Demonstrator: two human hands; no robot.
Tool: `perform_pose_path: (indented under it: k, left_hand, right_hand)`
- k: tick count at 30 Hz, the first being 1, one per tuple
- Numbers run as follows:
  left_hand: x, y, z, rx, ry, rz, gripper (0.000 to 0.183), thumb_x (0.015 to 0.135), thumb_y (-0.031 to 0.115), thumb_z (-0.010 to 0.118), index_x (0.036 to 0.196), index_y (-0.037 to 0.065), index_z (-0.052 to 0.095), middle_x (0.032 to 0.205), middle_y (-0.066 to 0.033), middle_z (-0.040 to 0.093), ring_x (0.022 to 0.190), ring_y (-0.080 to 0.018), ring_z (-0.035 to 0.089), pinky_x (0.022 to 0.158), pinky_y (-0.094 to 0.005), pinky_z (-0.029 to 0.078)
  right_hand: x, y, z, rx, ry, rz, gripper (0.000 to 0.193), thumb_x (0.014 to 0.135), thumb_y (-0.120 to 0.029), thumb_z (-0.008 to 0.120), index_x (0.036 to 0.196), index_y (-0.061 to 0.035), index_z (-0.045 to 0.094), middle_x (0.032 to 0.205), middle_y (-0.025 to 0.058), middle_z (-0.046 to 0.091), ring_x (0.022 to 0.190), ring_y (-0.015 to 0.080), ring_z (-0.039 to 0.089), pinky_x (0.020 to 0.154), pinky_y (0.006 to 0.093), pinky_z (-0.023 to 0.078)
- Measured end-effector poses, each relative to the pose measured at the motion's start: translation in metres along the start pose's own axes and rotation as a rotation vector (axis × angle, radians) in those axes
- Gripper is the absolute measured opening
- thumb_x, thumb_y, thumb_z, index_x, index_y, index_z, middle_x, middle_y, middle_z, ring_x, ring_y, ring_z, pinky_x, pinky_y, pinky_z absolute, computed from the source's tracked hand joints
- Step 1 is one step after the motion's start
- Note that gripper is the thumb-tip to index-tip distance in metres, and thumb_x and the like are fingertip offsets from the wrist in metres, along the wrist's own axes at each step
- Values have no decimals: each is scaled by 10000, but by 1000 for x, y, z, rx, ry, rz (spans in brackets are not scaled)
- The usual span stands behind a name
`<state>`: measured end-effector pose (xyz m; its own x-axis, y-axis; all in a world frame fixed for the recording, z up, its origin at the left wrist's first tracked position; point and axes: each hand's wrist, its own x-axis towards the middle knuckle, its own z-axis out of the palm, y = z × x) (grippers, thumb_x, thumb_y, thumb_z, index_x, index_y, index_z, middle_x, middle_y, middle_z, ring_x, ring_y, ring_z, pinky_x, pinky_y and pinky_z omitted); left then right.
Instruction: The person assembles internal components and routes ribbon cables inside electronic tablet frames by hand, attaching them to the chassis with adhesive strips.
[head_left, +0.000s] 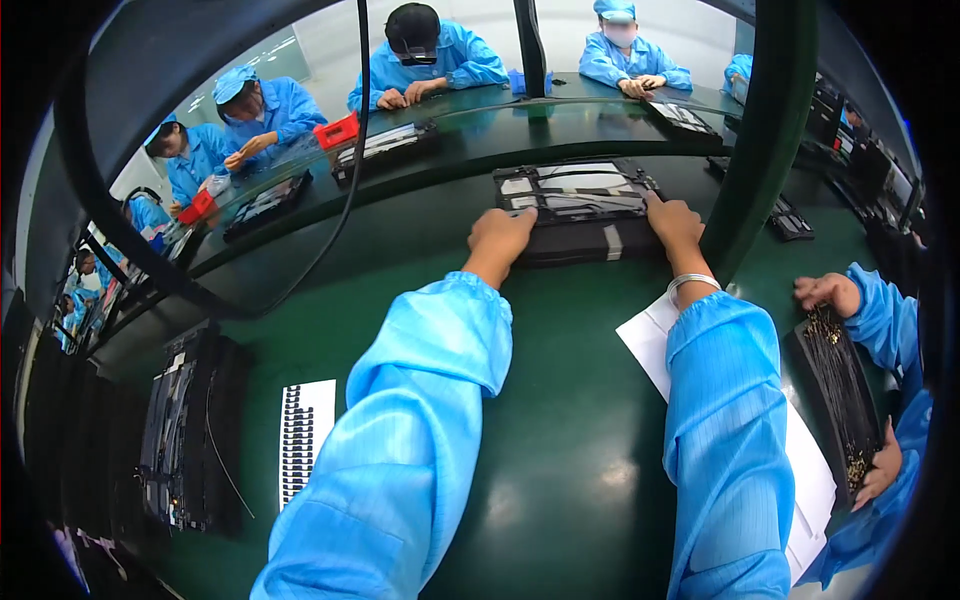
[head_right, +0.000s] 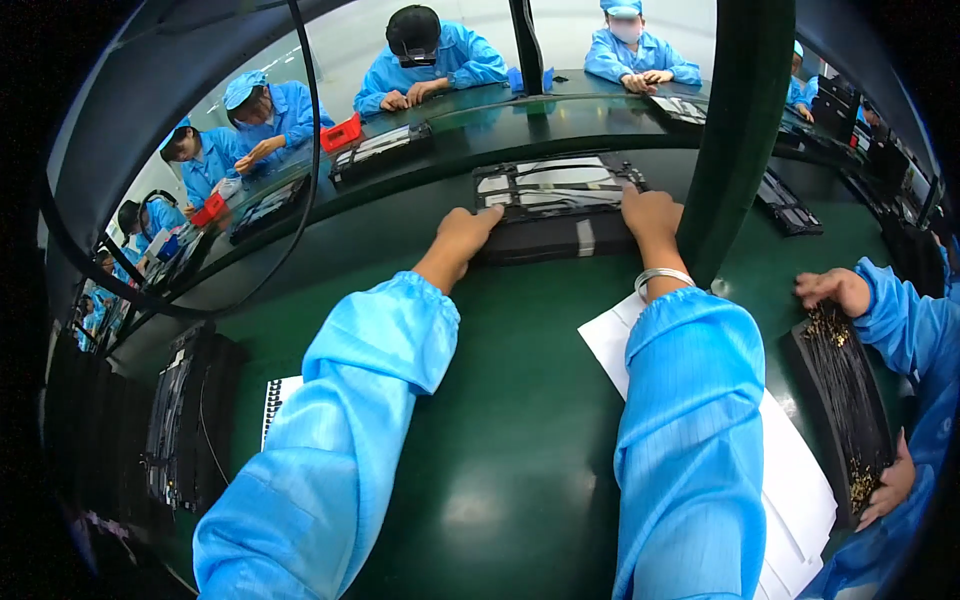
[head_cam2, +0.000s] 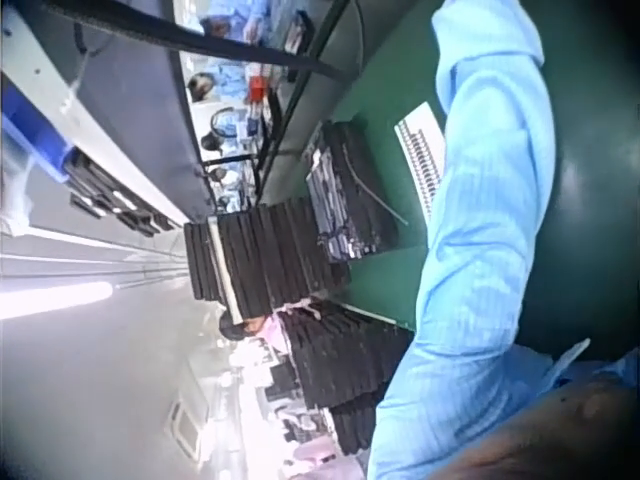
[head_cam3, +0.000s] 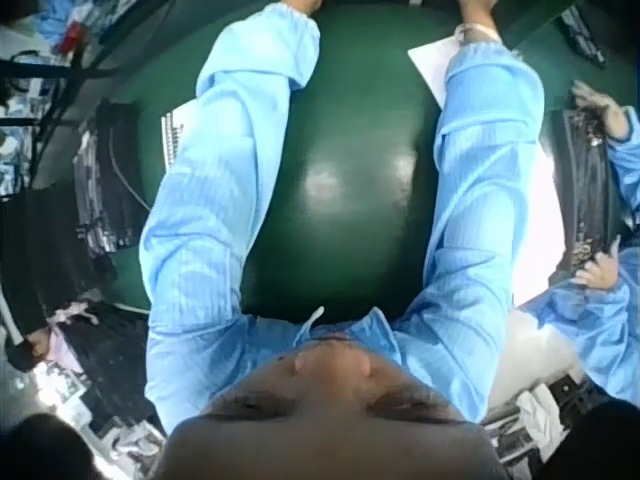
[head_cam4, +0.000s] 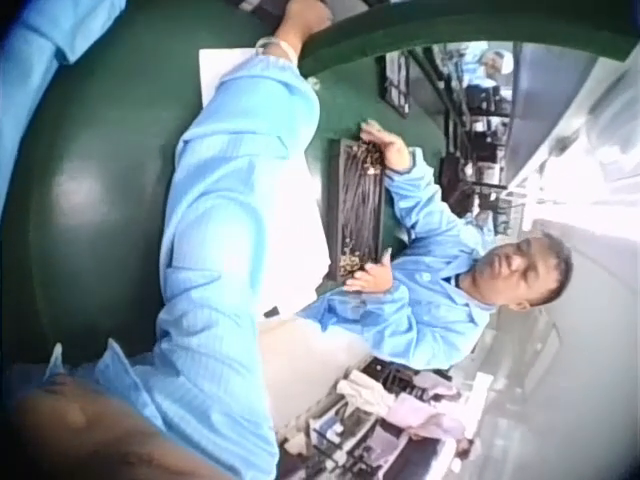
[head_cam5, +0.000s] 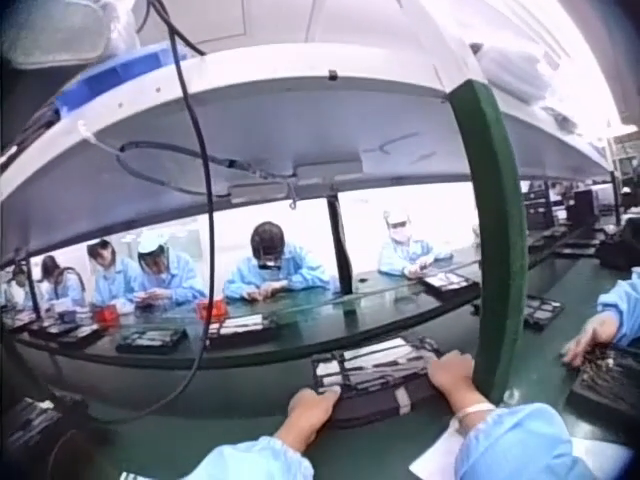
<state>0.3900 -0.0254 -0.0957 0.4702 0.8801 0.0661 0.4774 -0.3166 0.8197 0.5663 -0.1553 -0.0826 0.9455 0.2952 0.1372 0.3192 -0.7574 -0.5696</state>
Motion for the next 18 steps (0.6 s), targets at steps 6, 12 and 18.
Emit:
perform_pose_path:
  k: [6,12,18]
  left_hand:
    - [-28,-25,-74,-708,-97,-120,319,698,118,630,866,-140,550,837,-167,593,743,-214,585,673,-306,454]
    - [-97,-15,-158,-539,-57,186,383,729,186,642,976,-86,533,923,-125,549,822,-185,543,747,-273,418]
    - [-166,-52,-180,-472,-163,372,535,742,115,626,1183,-26,359,1113,-84,466,1032,-165,442,930,-290,308]
  right_hand:
    - [-51,-23,-12,93,-149,-119,597,665,-500,574,978,8,591,1009,235,558,973,360,524,833,387,409]
    - [-116,-37,-49,804,-207,-160,600,578,-318,721,906,139,510,818,190,575,745,244,589,667,319,478]
    - [-197,-14,-119,1075,-460,-287,387,633,-142,690,927,24,502,743,62,557,645,133,544,577,244,453]
